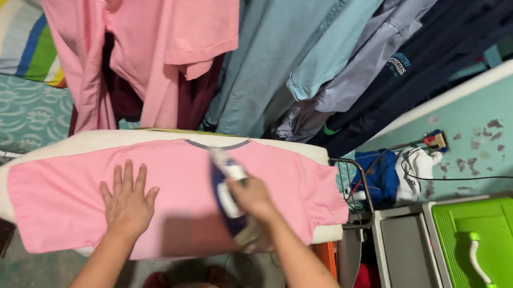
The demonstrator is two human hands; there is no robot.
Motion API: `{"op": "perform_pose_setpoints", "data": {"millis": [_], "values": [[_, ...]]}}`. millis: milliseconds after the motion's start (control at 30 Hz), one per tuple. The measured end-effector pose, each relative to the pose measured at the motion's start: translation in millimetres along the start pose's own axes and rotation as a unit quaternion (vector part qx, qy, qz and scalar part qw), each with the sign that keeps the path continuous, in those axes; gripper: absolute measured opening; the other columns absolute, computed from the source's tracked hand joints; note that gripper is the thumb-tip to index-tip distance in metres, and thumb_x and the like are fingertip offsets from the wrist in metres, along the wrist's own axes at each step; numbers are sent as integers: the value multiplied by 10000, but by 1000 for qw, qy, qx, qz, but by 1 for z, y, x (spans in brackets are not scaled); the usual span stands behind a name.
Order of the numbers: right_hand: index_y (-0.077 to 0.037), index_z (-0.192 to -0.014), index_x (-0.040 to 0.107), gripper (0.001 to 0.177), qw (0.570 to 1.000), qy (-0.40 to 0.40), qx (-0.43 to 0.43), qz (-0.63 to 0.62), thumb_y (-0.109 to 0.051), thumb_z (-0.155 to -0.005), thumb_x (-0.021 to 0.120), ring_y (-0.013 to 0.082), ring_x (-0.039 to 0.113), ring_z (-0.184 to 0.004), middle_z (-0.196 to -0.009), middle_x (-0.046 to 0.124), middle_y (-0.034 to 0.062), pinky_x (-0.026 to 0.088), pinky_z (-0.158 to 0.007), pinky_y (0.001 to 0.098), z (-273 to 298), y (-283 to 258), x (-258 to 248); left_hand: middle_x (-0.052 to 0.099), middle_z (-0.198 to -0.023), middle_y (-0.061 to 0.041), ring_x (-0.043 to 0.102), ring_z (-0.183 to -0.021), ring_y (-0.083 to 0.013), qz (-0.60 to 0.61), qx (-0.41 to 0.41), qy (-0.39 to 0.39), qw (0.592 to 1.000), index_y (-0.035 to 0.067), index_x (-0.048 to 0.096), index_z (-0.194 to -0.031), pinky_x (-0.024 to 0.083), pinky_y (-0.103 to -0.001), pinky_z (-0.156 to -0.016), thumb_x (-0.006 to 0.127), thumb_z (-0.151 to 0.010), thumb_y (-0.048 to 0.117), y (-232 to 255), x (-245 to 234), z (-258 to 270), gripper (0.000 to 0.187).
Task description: The person is ironing a pink scrub-like shirt on an ironing board.
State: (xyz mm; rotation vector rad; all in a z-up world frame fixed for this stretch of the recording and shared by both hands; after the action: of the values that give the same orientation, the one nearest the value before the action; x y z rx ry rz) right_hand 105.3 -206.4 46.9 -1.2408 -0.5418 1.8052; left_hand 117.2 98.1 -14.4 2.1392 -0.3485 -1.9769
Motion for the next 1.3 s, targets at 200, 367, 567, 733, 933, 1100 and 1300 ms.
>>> {"op": "perform_pose_setpoints", "data": {"millis": [200,367,567,733,933,1100,1300], "values": [[9,-1084,658,544,977,130,122,-115,-511,-927,646,191,582,-415,-619,624,73,505,-436,346,-30,96,-138,216,-1677,-129,146,-1544,-346,13,8,1,1000,159,393,-1554,109,-669,-1178,522,-938,498,4,-6,-2,714],[41,-1064,656,461,984,58,72,-151,-410,-963,661,174,513,-373,-562,566,64,457,-403,325,-34,105,-157,240,-1711,-201,136,-1611,-369,44,-61,77,994,130,486,-1520,95,-666,-1238,660,-902,424,-36,-8,23,705],[-1,-1045,665,321,986,-127,28,-102,-300,-933,695,147,500,-351,-491,556,51,410,-385,301,-20,60,-102,258,-1654,-422,178,-1541,-507,97,-248,232,935,2,457,-1555,188,-635,-1195,856,-825,290,-146,1,100,880],[37,-1044,654,353,967,-249,-31,-43,-306,-971,694,131,497,-357,-502,569,37,426,-405,282,-41,10,-40,532,-1415,-313,585,-1235,-372,381,-372,291,795,-74,357,-1514,487,-465,-1038,886,-884,204,-213,44,132,868],[-23,-1069,687,338,948,-308,-83,2,-338,-948,688,106,481,-358,-501,541,13,394,-372,296,-50,-82,47,685,-1127,-86,652,-882,-168,575,-454,239,638,11,571,-1223,523,-344,-688,775,-895,61,-221,62,127,390],[-17,-977,706,359,948,-289,-135,6,-360,-876,744,117,507,-374,-536,579,35,426,-358,319,-56,-128,125,662,-1102,-90,575,-878,-181,550,-377,296,684,-4,651,-1180,471,-333,-694,728,-1006,-19,-242,53,115,191],[-10,-962,690,392,968,-215,-121,43,-395,-892,711,142,537,-384,-534,590,54,460,-405,335,-19,-144,114,636,-1387,-149,696,-1131,-149,553,-320,345,688,-14,424,-1392,617,-314,-906,737,-1050,-35,-253,79,131,465]]}}
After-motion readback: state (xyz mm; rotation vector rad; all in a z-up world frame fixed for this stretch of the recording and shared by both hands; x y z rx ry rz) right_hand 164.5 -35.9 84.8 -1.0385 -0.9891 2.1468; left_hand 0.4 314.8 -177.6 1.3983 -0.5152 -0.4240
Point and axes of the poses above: each hand's wrist, its own z-axis away from the middle knuckle, its own x-axis out of the palm, y = z × x, the point moved 8 cm from there along -z, towards the middle knuckle
